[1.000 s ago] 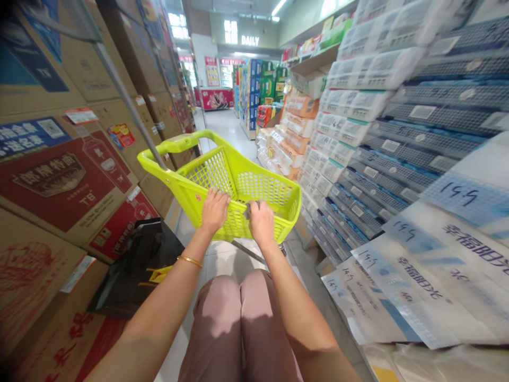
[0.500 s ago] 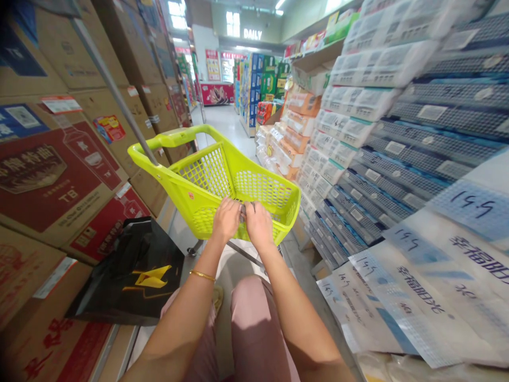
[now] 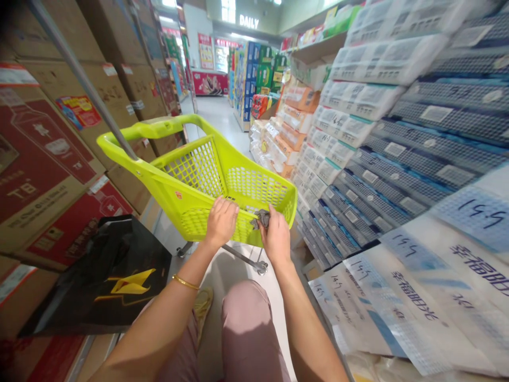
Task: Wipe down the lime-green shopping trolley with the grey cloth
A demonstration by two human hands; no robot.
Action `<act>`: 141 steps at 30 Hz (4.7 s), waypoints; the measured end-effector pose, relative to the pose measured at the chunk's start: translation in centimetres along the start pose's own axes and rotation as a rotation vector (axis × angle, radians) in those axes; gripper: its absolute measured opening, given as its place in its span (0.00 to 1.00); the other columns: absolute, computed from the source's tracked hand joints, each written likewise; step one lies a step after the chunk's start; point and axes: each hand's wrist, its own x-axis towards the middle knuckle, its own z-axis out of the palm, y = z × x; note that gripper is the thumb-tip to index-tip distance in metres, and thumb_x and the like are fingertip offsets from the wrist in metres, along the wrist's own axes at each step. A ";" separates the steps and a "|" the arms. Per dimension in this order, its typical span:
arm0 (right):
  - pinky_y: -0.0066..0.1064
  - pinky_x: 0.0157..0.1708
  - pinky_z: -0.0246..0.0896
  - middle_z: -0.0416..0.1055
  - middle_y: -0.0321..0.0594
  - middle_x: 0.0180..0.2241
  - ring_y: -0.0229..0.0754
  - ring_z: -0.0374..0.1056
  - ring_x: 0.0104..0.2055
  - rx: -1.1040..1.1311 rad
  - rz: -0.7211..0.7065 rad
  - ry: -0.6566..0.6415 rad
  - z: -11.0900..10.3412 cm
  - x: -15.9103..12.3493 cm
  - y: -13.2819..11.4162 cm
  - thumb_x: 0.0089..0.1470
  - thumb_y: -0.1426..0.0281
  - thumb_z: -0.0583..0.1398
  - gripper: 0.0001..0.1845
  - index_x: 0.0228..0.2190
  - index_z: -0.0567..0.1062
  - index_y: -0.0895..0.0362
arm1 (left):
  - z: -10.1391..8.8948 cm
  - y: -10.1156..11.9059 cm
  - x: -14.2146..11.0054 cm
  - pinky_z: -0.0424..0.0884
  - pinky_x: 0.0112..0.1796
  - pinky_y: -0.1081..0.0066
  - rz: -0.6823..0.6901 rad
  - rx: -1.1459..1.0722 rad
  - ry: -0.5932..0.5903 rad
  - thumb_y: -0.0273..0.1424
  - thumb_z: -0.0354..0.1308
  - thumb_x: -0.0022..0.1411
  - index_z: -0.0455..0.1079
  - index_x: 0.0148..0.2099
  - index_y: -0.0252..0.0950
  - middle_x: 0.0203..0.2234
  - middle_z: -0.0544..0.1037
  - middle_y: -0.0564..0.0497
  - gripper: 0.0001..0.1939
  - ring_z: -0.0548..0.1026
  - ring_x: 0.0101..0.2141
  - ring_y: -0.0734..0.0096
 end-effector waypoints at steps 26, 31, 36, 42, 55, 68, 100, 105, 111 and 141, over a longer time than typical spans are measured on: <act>0.43 0.49 0.63 0.68 0.50 0.45 0.47 0.64 0.49 0.018 -0.106 -0.066 -0.2 -0.3 1.6 0.58 0.65 0.53 0.19 0.49 0.67 0.58 | -0.4 -1.4 -0.1 0.60 0.56 0.58 0.062 0.031 -0.020 0.31 0.42 0.68 0.68 0.35 0.36 0.30 0.73 0.48 0.14 0.71 0.40 0.65; 0.42 0.49 0.62 0.68 0.49 0.43 0.47 0.64 0.47 0.039 -0.099 -0.103 -0.5 0.3 0.3 0.58 0.66 0.52 0.17 0.47 0.68 0.59 | -0.6 -1.2 -0.3 0.61 0.56 0.58 0.020 0.022 -0.007 0.30 0.42 0.68 0.68 0.36 0.36 0.30 0.73 0.49 0.14 0.70 0.39 0.66; 0.39 0.48 0.63 0.66 0.50 0.44 0.47 0.63 0.48 0.039 -0.171 -0.183 1.3 2.5 -3.9 0.56 0.72 0.51 0.18 0.48 0.67 0.59 | -0.7 -0.9 -0.6 0.59 0.57 0.57 0.017 0.009 -0.013 0.29 0.43 0.67 0.69 0.38 0.36 0.31 0.73 0.49 0.13 0.70 0.41 0.65; 0.39 0.48 0.62 0.66 0.51 0.45 0.48 0.63 0.49 0.015 -0.198 -0.188 2.9 3.7 -6.2 0.53 0.77 0.50 0.21 0.49 0.67 0.61 | -0.7 -0.9 -0.7 0.59 0.58 0.57 0.010 0.013 -0.023 0.25 0.44 0.65 0.69 0.40 0.34 0.34 0.74 0.48 0.12 0.70 0.43 0.63; 0.39 0.46 0.64 0.67 0.50 0.45 0.48 0.64 0.48 -0.041 -0.166 -0.156 0.9 1.6 -1.3 0.58 0.67 0.52 0.18 0.49 0.67 0.59 | -1.0 -1.1 -0.2 0.62 0.56 0.58 0.041 0.060 -0.046 0.31 0.43 0.67 0.69 0.37 0.36 0.31 0.73 0.48 0.14 0.70 0.41 0.64; 0.39 0.48 0.62 0.66 0.49 0.45 0.47 0.63 0.49 0.005 -0.152 -0.137 2.7 2.4 -3.5 0.59 0.71 0.49 0.18 0.50 0.67 0.57 | 0.3 0.6 -0.2 0.62 0.56 0.57 -0.013 -0.052 -0.046 0.26 0.42 0.65 0.69 0.40 0.36 0.36 0.75 0.47 0.14 0.71 0.44 0.64; 0.39 0.44 0.63 0.67 0.51 0.42 0.49 0.64 0.45 0.008 -0.057 -0.190 0.9 1.4 -3.1 0.58 0.71 0.50 0.17 0.47 0.68 0.60 | 0.4 1.4 -0.8 0.61 0.58 0.54 0.107 -0.120 -0.134 0.27 0.40 0.66 0.67 0.49 0.30 0.45 0.74 0.42 0.16 0.68 0.53 0.60; 0.40 0.46 0.61 0.66 0.50 0.44 0.49 0.64 0.46 0.017 -0.067 -0.168 1.9 1.7 -4.1 0.58 0.72 0.49 0.19 0.49 0.67 0.58 | 0.5 1.2 -0.5 0.61 0.58 0.52 0.052 -0.148 -0.163 0.24 0.39 0.64 0.66 0.48 0.30 0.44 0.73 0.41 0.16 0.69 0.50 0.60; 0.40 0.45 0.63 0.66 0.50 0.46 0.49 0.65 0.47 0.019 -0.106 -0.206 1.5 1.3 -3.2 0.59 0.70 0.48 0.19 0.51 0.66 0.55 | -0.2 0.5 0.1 0.60 0.57 0.53 0.096 -0.068 -0.222 0.24 0.41 0.65 0.66 0.41 0.32 0.37 0.73 0.44 0.12 0.70 0.45 0.62; 0.40 0.46 0.62 0.67 0.48 0.47 0.48 0.65 0.47 0.021 -0.123 -0.203 2.1 1.4 -3.0 0.58 0.70 0.49 0.19 0.51 0.66 0.53 | -0.3 0.4 0.1 0.59 0.58 0.51 0.113 -0.088 -0.229 0.24 0.41 0.65 0.66 0.42 0.32 0.36 0.72 0.45 0.12 0.70 0.44 0.62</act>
